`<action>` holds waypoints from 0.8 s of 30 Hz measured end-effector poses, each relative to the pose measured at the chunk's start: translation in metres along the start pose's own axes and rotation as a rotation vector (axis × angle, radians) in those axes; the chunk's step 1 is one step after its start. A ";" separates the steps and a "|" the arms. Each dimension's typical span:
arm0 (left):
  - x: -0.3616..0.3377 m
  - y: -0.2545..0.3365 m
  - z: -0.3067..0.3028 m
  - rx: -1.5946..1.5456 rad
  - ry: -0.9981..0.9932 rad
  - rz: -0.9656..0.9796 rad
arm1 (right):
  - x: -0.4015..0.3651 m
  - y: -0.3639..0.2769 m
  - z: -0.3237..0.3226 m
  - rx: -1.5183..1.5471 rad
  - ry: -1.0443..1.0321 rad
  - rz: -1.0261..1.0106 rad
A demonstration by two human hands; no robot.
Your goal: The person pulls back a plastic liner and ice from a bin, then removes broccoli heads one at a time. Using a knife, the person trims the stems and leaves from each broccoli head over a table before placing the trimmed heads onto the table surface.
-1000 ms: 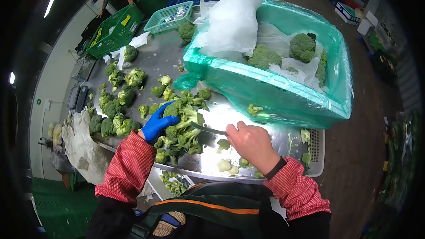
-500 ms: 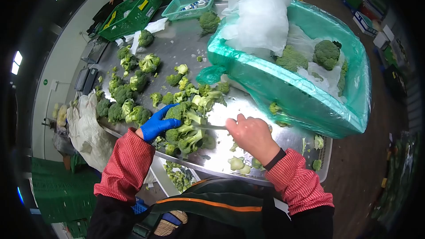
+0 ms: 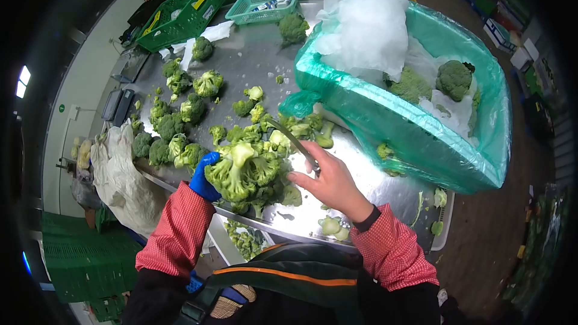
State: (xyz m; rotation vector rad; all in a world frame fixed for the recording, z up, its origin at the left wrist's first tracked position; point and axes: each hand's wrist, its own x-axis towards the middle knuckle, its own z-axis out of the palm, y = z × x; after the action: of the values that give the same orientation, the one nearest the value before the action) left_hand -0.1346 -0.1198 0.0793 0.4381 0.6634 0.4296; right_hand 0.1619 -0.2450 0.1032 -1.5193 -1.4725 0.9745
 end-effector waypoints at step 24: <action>-0.009 -0.012 0.033 0.510 -0.049 0.122 | -0.006 0.009 0.006 -0.637 0.222 -0.516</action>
State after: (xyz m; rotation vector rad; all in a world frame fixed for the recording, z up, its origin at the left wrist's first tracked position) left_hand -0.1165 -0.1430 0.1009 0.9734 0.6998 0.3601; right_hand 0.1602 -0.2511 0.0923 -1.4729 -1.9722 0.0189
